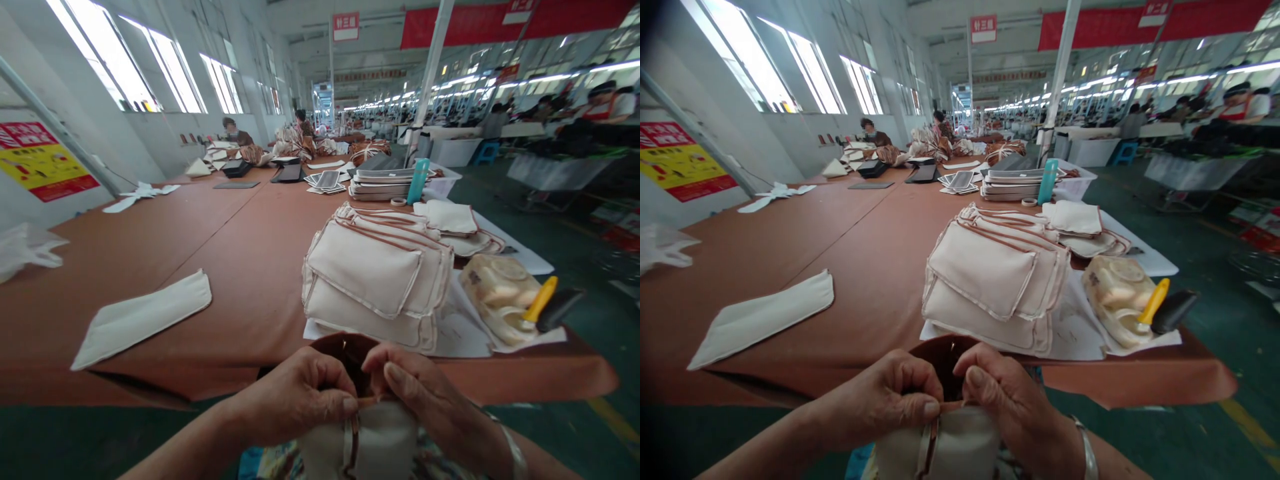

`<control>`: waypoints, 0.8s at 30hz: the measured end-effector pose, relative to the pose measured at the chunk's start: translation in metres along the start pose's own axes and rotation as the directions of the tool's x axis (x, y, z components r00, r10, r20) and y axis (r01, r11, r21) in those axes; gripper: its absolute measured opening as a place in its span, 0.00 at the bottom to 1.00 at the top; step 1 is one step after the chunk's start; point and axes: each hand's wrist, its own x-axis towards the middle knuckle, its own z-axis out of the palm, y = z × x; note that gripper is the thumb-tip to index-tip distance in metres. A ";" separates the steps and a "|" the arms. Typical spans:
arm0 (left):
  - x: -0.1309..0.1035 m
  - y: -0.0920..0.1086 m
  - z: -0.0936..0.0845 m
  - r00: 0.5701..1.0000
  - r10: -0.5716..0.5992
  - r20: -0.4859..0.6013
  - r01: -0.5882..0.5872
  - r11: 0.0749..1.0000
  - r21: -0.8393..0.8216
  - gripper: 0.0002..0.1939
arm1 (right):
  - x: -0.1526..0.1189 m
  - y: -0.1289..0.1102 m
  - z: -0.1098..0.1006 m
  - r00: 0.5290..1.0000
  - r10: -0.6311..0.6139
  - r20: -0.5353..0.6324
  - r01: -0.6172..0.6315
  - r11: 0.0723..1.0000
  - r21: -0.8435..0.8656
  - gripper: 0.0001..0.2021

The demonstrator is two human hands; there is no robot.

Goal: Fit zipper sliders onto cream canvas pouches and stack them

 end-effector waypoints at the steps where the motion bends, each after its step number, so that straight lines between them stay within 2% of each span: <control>1: -0.001 0.002 0.000 1.000 0.009 0.008 -0.009 1.000 0.012 0.22 | 0.002 -0.003 -0.004 0.998 0.056 0.032 -0.058 0.997 0.057 0.19; 4: -0.006 0.007 0.000 0.997 0.066 0.026 -0.066 0.998 0.013 0.21 | 0.009 -0.011 -0.013 0.978 0.102 0.184 -0.122 0.988 0.099 0.23; 6: -0.008 0.009 0.002 0.994 0.101 0.035 -0.101 0.995 -0.012 0.20 | 0.011 -0.013 -0.014 0.966 0.077 0.246 -0.104 0.990 0.097 0.22; 8: -0.008 0.007 0.006 0.992 0.124 0.031 -0.121 0.989 -0.079 0.20 | 0.011 -0.011 -0.010 0.971 -0.005 0.238 -0.020 0.994 0.103 0.21; 11: -0.004 -0.003 0.016 0.983 0.181 0.035 -0.166 0.950 -0.264 0.19 | 0.009 -0.001 -0.001 0.977 -0.125 0.173 0.093 0.979 0.184 0.21; 13: 0.000 -0.013 0.021 0.979 0.204 0.007 -0.184 0.897 -0.403 0.19 | 0.008 0.004 0.002 0.982 -0.112 0.151 0.073 0.968 0.240 0.23; 15: 0.004 -0.021 0.022 0.982 0.184 -0.031 -0.178 0.872 -0.457 0.20 | 0.008 0.005 -0.002 0.986 -0.043 0.162 -0.004 0.960 0.281 0.24; 17: 0.005 -0.024 0.019 0.987 0.157 -0.041 -0.159 0.893 -0.421 0.20 | 0.010 0.000 -0.009 0.986 0.014 0.169 -0.065 0.953 0.297 0.26; 20: 0.002 -0.017 0.013 0.985 0.166 -0.038 -0.170 0.933 -0.317 0.19 | 0.015 -0.011 -0.015 0.978 0.029 0.205 -0.079 0.968 0.239 0.27; 22: 0.000 -0.010 0.013 0.978 0.202 -0.051 -0.209 0.946 -0.249 0.20 | 0.019 -0.014 -0.012 0.970 -0.001 0.244 -0.044 0.983 0.178 0.23; 24: -0.001 -0.009 0.017 0.972 0.223 -0.072 -0.234 0.949 -0.213 0.21 | 0.025 -0.013 -0.005 0.968 -0.078 0.238 0.050 0.992 0.120 0.23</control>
